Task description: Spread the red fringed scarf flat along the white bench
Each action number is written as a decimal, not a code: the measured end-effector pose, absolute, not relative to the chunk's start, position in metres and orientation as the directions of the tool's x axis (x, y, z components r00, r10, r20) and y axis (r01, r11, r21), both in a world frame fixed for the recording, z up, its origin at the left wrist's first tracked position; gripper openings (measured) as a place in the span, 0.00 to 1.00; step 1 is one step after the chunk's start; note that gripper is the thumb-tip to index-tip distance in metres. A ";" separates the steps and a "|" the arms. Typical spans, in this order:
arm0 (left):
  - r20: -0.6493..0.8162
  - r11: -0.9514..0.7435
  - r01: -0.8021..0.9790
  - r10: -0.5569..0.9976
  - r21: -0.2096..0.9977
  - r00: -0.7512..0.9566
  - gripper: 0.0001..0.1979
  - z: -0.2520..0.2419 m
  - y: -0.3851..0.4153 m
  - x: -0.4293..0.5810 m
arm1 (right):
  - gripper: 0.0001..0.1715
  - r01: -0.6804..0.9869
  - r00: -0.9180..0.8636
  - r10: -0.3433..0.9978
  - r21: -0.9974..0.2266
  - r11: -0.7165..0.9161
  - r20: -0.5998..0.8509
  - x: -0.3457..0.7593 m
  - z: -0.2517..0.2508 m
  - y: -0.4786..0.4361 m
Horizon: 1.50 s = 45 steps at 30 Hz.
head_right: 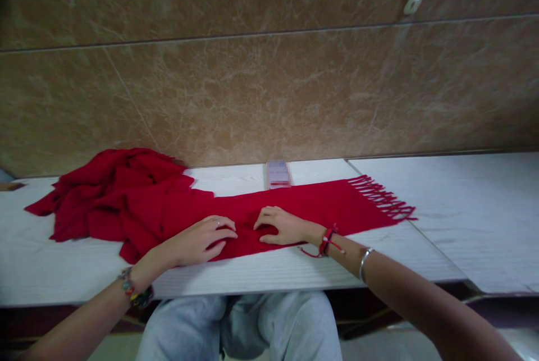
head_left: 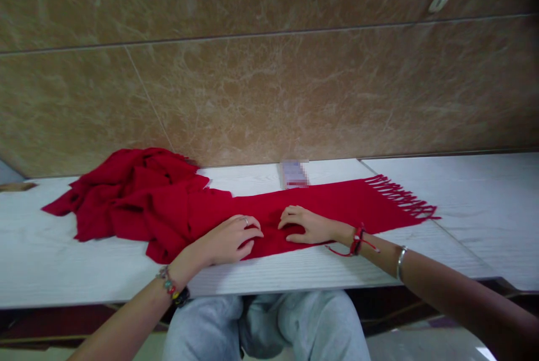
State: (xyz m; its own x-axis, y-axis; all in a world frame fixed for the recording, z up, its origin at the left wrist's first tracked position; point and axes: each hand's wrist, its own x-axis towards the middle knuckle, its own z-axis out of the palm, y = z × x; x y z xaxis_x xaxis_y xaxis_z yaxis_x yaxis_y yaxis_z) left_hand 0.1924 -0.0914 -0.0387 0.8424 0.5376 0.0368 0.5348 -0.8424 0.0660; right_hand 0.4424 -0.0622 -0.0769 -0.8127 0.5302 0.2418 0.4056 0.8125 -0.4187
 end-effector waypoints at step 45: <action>0.093 -0.957 0.288 0.287 -0.004 0.953 0.10 -0.054 -0.069 0.236 | 0.08 0.369 -0.914 0.400 -0.277 0.887 0.066 0.458 -0.047 -0.081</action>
